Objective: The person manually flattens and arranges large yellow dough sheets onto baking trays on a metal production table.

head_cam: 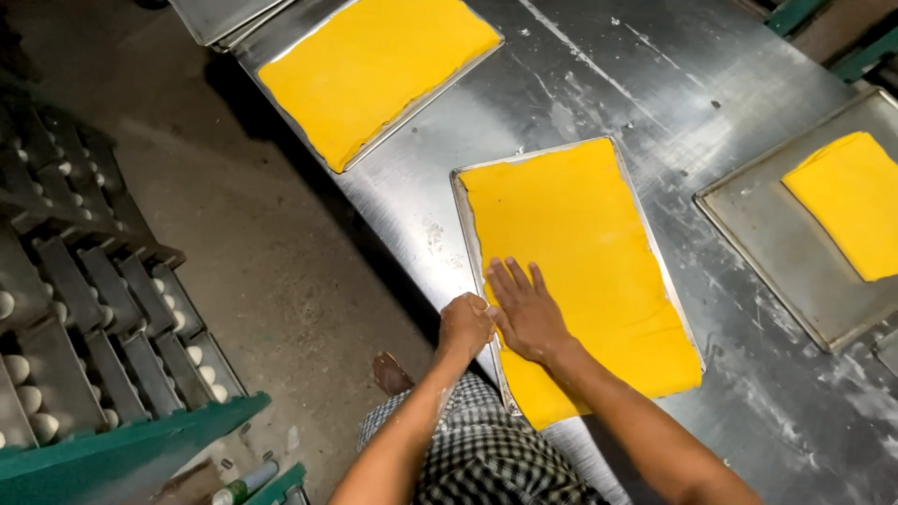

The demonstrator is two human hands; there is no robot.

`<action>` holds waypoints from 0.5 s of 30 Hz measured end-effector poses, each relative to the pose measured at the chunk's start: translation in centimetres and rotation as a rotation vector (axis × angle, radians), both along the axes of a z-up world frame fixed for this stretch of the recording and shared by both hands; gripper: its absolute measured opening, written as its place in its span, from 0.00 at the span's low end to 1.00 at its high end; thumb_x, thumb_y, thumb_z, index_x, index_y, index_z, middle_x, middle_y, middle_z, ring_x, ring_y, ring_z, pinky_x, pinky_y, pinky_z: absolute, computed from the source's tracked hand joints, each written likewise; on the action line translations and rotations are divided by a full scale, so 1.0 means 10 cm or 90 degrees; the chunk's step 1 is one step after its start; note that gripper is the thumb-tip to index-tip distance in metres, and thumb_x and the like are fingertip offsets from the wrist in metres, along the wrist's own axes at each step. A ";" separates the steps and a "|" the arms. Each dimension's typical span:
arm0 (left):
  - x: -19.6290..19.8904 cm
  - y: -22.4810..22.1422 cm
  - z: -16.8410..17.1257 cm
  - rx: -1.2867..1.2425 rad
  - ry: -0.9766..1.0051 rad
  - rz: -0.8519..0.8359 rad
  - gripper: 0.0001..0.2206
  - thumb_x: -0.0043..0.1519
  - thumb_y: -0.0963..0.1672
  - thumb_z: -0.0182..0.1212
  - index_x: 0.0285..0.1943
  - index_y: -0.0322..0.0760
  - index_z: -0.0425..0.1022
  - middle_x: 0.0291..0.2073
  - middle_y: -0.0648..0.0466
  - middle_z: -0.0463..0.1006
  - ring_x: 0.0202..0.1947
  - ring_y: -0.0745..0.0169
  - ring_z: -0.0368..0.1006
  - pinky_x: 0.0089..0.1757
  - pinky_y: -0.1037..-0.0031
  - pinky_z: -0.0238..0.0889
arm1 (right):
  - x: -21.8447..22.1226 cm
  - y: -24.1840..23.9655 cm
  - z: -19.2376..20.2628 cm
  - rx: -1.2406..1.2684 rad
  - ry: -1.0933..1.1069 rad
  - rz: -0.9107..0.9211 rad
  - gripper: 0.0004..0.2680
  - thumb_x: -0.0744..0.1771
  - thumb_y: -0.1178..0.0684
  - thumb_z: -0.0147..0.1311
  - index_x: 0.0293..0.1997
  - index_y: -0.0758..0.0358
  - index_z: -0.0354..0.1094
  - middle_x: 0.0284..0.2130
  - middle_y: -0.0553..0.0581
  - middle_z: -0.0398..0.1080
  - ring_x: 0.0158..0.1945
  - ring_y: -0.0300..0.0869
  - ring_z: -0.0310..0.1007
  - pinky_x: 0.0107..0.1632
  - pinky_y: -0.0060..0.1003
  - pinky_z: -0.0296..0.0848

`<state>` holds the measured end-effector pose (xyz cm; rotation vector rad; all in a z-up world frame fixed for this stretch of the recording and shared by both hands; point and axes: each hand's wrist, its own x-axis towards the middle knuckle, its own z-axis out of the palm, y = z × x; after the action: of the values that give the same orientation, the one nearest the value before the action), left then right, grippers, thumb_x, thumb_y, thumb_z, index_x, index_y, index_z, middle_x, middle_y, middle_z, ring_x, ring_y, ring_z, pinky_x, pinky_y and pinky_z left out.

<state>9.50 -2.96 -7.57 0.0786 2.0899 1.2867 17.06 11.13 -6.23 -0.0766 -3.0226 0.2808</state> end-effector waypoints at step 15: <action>-0.01 0.05 -0.03 0.033 -0.002 0.026 0.07 0.57 0.37 0.66 0.41 0.30 0.73 0.27 0.48 0.80 0.21 0.62 0.79 0.26 0.70 0.74 | -0.58 0.19 -0.09 0.037 0.001 -0.015 0.25 0.71 0.41 0.38 0.75 0.64 0.47 0.75 0.61 0.46 0.76 0.60 0.41 0.73 0.61 0.37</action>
<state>9.44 -2.46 -7.82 0.0569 2.0660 1.3657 11.29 12.98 -7.08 -0.1079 -3.0234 0.1903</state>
